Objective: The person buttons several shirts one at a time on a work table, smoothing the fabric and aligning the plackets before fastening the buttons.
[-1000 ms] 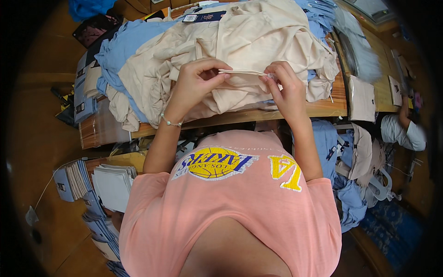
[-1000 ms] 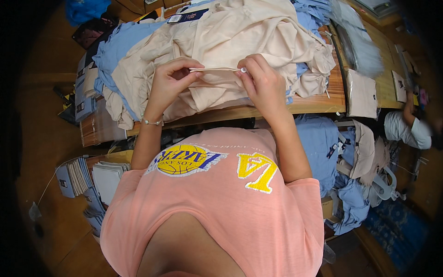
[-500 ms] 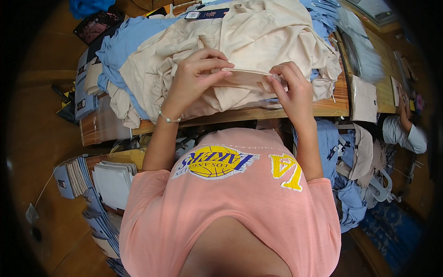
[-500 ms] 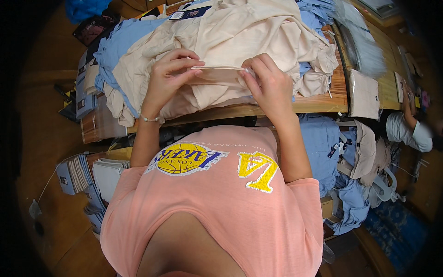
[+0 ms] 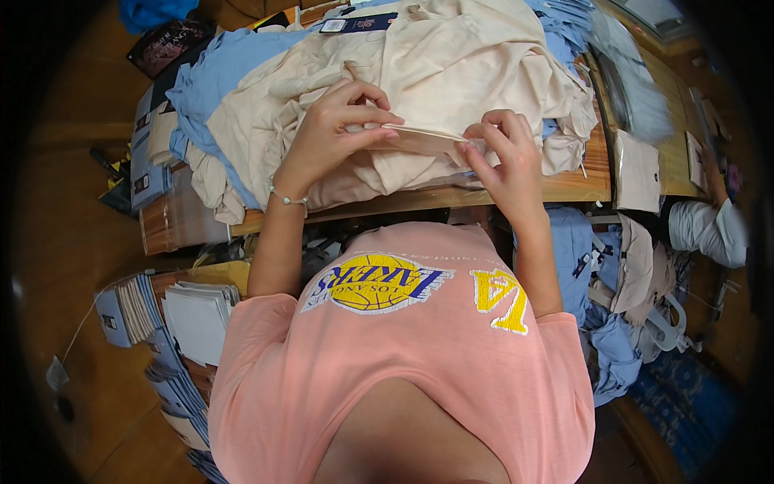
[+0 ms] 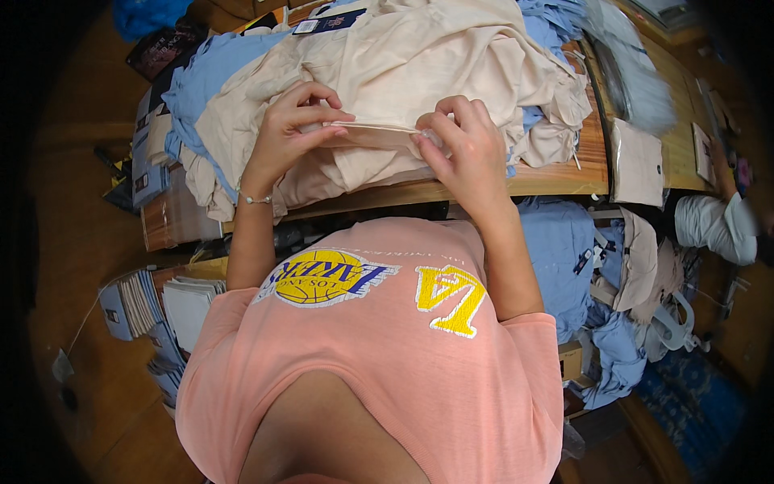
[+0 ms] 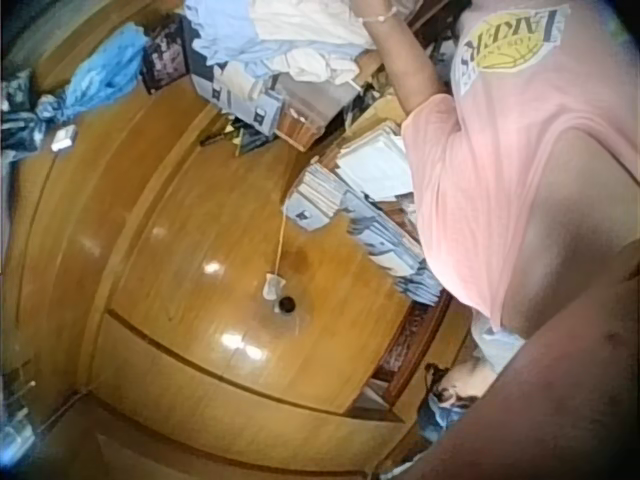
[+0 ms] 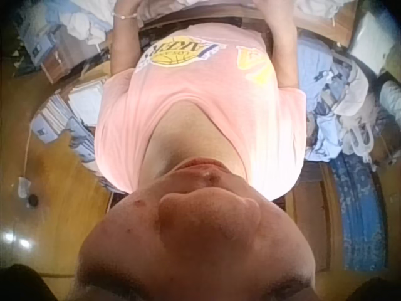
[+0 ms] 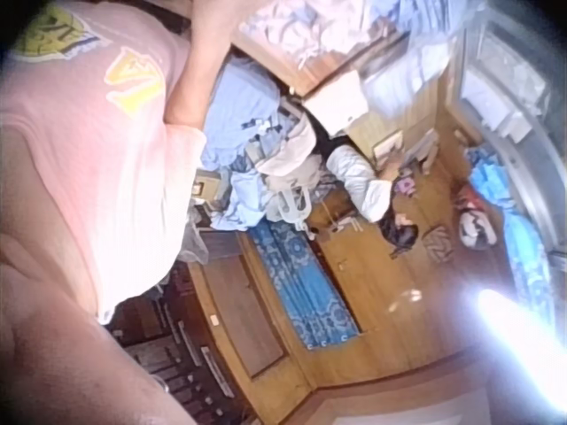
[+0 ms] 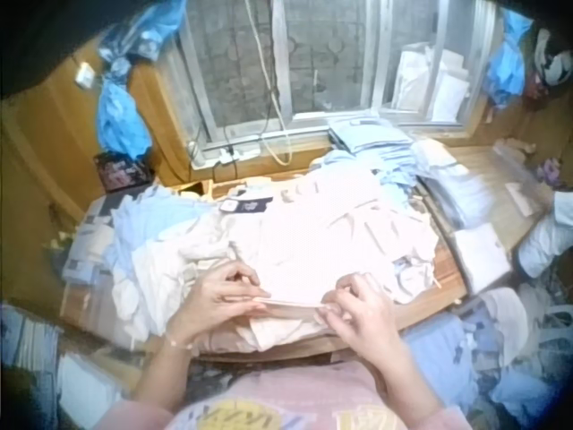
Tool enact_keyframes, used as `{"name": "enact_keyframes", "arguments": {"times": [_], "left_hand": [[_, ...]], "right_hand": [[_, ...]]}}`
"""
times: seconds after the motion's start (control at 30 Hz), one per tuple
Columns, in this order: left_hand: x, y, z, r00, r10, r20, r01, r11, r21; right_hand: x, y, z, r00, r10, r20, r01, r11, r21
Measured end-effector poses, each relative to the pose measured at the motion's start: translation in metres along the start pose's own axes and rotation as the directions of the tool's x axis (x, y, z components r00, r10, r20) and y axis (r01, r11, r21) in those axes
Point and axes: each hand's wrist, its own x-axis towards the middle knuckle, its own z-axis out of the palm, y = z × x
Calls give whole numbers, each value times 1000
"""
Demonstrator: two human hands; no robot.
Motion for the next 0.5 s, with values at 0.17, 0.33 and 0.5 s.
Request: {"name": "enact_keyframes", "arguments": {"times": [0.17, 0.33, 0.5], "left_hand": [[1, 2, -2, 999, -11, 35, 9, 998, 56], [2, 0, -2, 999, 13, 32, -15, 998, 64], [-2, -4, -1, 999, 27, 48, -29, 998, 48]], "right_hand": [[-1, 0, 0, 1000, 2, 2, -2, 1000, 12], [-3, 0, 1, 1000, -8, -7, 8, 1000, 8], [-10, 1, 6, 998, -61, -26, 61, 998, 16]]}}
